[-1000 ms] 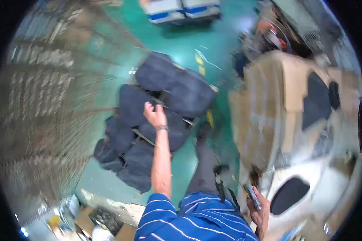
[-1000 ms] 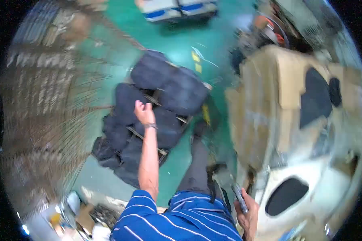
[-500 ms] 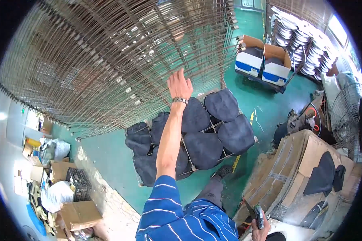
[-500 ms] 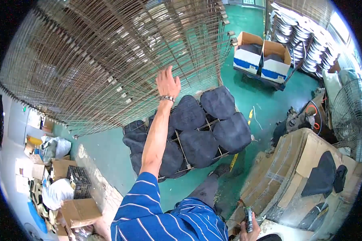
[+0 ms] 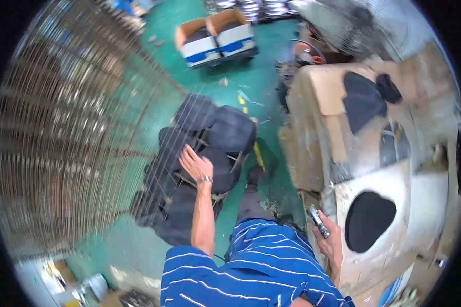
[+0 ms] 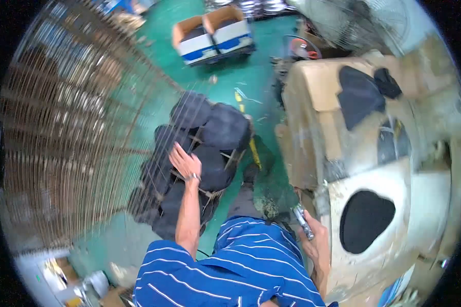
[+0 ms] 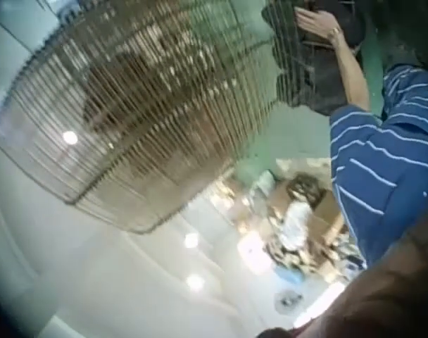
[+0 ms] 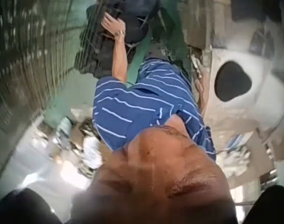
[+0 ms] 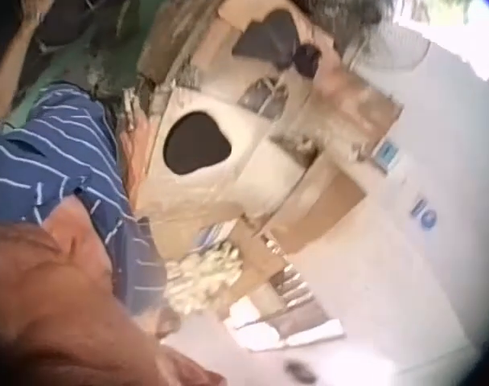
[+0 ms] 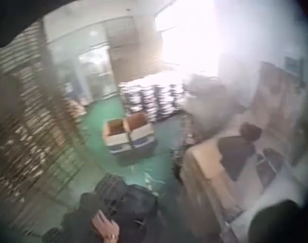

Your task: Transferring foam padding components from a workbench to a storage rack in a manufacturing setting.

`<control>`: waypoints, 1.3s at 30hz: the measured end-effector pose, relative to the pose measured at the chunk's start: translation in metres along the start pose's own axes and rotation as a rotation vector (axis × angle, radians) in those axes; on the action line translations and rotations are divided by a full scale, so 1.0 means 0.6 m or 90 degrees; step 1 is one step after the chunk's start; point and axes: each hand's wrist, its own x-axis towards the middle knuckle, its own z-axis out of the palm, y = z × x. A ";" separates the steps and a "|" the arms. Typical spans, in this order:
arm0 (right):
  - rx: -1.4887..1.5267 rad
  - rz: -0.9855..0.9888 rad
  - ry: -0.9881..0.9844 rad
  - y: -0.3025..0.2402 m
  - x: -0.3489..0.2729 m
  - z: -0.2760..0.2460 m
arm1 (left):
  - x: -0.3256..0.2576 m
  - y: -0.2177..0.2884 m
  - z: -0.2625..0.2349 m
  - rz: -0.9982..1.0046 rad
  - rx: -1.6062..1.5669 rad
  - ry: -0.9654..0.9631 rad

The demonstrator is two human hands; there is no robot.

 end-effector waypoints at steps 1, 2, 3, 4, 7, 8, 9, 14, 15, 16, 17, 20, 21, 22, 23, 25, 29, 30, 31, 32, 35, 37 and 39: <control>-0.009 -0.051 0.039 0.012 -0.013 -0.004 | -0.068 0.012 0.028 0.019 0.036 -0.105; 0.003 -0.034 0.063 0.018 -0.031 -0.011 | -0.127 0.024 0.053 0.000 0.040 -0.299; 0.018 0.008 0.085 0.021 -0.051 -0.019 | -0.170 0.043 0.063 0.034 0.055 -0.478; 0.036 0.044 0.107 0.032 -0.067 -0.025 | -0.154 0.065 0.084 0.072 0.052 -0.910; 0.076 0.096 0.242 0.086 -0.139 -0.035 | -0.218 0.168 0.092 0.011 -0.213 -1.232; 0.092 0.124 0.277 0.100 -0.165 -0.038 | -0.251 0.180 0.108 -0.053 -0.259 -1.235; 0.095 0.107 0.301 0.118 -0.186 -0.036 | -0.281 0.140 0.147 0.011 -0.346 -1.112; 0.143 0.160 0.426 0.192 -0.282 -0.069 | -0.311 0.186 0.238 0.313 -0.327 -0.860; 0.158 0.179 0.491 0.201 -0.315 -0.072 | -0.312 0.195 0.248 0.165 -0.331 -1.007; 0.167 0.182 0.540 0.203 -0.341 -0.076 | -0.307 0.202 0.256 -0.017 -0.317 -1.129; 0.175 0.217 0.575 0.210 -0.371 -0.073 | -0.326 0.234 0.249 0.029 -0.298 -1.155; 0.165 0.242 0.791 0.220 -0.426 -0.072 | -0.348 0.298 0.202 -0.048 -0.278 -1.152; 0.198 0.260 0.827 0.216 -0.444 -0.082 | -0.356 0.301 0.196 -0.043 -0.247 -1.153; 0.232 0.276 0.860 0.217 -0.460 -0.088 | -0.365 0.302 0.190 -0.041 -0.216 -1.152; 0.240 0.297 0.836 0.219 -0.477 -0.087 | -0.380 0.305 0.183 -0.018 -0.179 -1.137; 0.207 0.261 0.806 0.237 -0.500 -0.066 | -0.410 0.314 0.175 0.032 -0.172 -1.134; 0.196 0.242 0.712 0.236 -0.510 -0.046 | -0.421 0.313 0.184 0.065 -0.168 -1.183; 0.206 0.239 0.710 0.233 -0.509 -0.044 | -0.416 0.312 0.190 0.031 -0.182 -1.233; 0.196 0.239 0.745 0.232 -0.501 -0.047 | -0.434 0.334 0.173 0.086 -0.103 -1.198; 0.195 0.245 0.751 0.231 -0.496 -0.053 | -0.432 0.345 0.173 0.094 -0.101 -1.202; 0.170 0.212 0.880 0.220 -0.482 -0.066 | -0.405 0.360 0.197 0.065 -0.123 -1.175; 0.170 0.228 0.875 0.208 -0.480 -0.058 | -0.401 0.386 0.192 0.086 -0.144 -1.171; 0.170 0.241 0.868 0.199 -0.483 -0.044 | -0.395 0.406 0.189 0.104 -0.178 -1.154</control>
